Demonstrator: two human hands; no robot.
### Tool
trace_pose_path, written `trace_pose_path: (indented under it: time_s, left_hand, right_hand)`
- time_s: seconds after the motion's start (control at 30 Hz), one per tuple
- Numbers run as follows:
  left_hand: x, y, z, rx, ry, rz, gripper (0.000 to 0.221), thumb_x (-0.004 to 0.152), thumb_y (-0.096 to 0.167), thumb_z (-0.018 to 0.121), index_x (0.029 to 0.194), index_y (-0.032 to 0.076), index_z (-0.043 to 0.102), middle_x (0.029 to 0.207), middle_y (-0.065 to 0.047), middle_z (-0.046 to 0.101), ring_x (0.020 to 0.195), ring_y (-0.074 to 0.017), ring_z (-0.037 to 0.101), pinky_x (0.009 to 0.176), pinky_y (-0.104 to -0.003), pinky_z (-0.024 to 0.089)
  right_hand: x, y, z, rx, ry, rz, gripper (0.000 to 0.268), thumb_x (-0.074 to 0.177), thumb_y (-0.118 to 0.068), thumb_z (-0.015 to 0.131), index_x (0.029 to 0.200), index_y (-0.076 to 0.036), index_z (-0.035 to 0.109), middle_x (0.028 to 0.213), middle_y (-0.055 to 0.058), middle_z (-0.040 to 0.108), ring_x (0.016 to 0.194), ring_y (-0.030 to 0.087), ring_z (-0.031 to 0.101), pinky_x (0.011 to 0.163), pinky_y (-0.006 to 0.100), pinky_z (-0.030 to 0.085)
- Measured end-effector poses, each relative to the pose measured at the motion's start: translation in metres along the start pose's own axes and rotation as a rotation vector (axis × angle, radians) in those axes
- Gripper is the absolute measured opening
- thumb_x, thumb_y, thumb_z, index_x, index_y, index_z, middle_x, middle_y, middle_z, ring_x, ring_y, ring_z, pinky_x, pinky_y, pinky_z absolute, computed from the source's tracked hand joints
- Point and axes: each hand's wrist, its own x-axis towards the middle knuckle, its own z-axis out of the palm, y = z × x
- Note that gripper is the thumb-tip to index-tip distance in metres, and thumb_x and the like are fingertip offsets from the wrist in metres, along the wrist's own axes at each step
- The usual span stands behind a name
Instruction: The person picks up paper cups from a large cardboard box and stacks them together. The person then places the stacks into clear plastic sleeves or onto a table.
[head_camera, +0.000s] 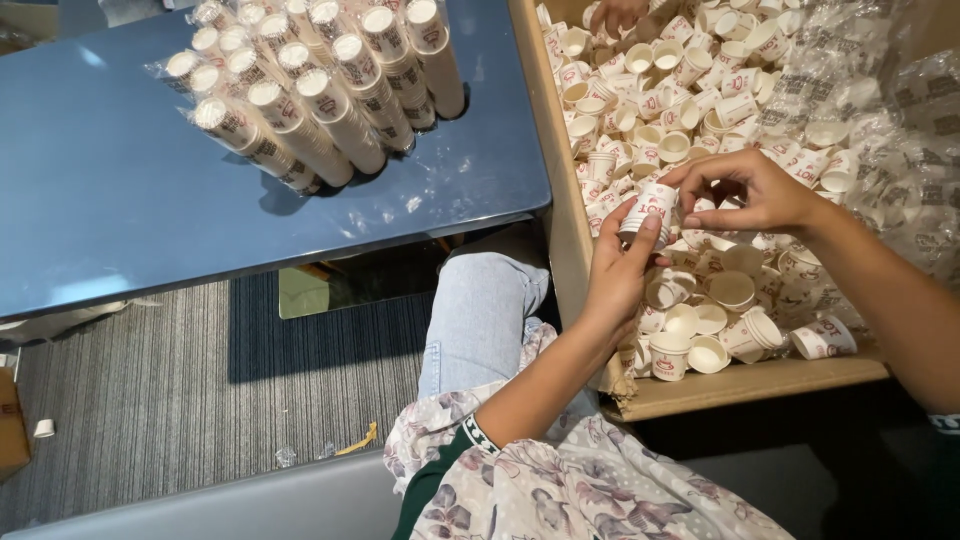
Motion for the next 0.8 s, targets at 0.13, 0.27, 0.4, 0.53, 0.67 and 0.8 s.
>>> trace_pose_path:
  time_s: [0.13,0.27,0.4,0.53,0.67,0.8]
  left_hand:
    - [0.002,0.007,-0.002,0.021,0.041,-0.033,0.051,0.103,0.023,0.061,0.148,0.01,0.042,0.121,-0.009,0.061,0.095,-0.0101,0.06,0.072,-0.025,0.05]
    - [0.006,0.0,-0.009,0.009,0.058,-0.065,0.048,0.097,0.02,0.058,0.143,0.012,0.046,0.119,-0.007,0.062,0.093,-0.0106,0.057,0.068,-0.024,0.045]
    - [0.006,-0.001,-0.01,-0.022,0.027,-0.052,0.045,0.095,0.016,0.054,0.139,0.011,0.048,0.117,-0.007,0.063,0.09,-0.0112,0.056,0.066,-0.024,0.044]
    - [0.008,-0.006,-0.014,-0.009,-0.021,-0.07,0.042,0.095,0.013,0.053,0.137,0.01,0.05,0.114,-0.007,0.063,0.087,-0.0113,0.055,0.065,-0.024,0.043]
    - [0.008,-0.007,-0.016,-0.03,-0.123,-0.1,0.037,0.097,0.01,0.052,0.134,0.007,0.053,0.111,-0.009,0.062,0.085,-0.0127,0.055,0.065,-0.026,0.043]
    - [0.008,-0.003,-0.014,-0.147,-0.092,-0.119,0.036,0.098,0.011,0.049,0.133,0.006,0.05,0.11,-0.013,0.062,0.081,-0.0155,0.057,0.064,-0.026,0.045]
  right_hand:
    - [0.0,-0.004,-0.007,0.26,0.025,0.187,0.017,0.074,-0.002,0.076,0.09,-0.002,0.068,0.125,0.02,0.065,0.104,0.025,0.067,0.089,0.037,0.06]
    - [-0.01,0.012,-0.016,0.747,-0.026,0.214,0.047,0.072,0.0,0.073,0.114,-0.003,0.052,0.131,0.019,0.057,0.109,0.026,0.061,0.086,0.037,0.061]
    - [-0.006,-0.005,-0.019,1.07,-0.147,0.216,0.068,0.063,0.001,0.074,0.125,-0.003,0.046,0.126,0.017,0.054,0.114,0.03,0.059,0.083,0.039,0.062]
    - [-0.006,-0.009,-0.022,0.866,-0.143,0.18,0.07,0.062,0.002,0.071,0.126,-0.004,0.044,0.126,0.017,0.055,0.118,0.028,0.059,0.094,0.038,0.059]
    - [-0.015,0.004,-0.018,0.994,-0.111,0.323,0.067,0.068,-0.007,0.067,0.13,0.0,0.045,0.122,0.022,0.055,0.109,0.033,0.06,0.086,0.036,0.056]
    - [-0.01,-0.01,-0.009,1.06,0.004,0.455,0.06,0.073,-0.024,0.061,0.125,0.002,0.047,0.122,0.022,0.055,0.113,0.032,0.059,0.09,0.036,0.054]
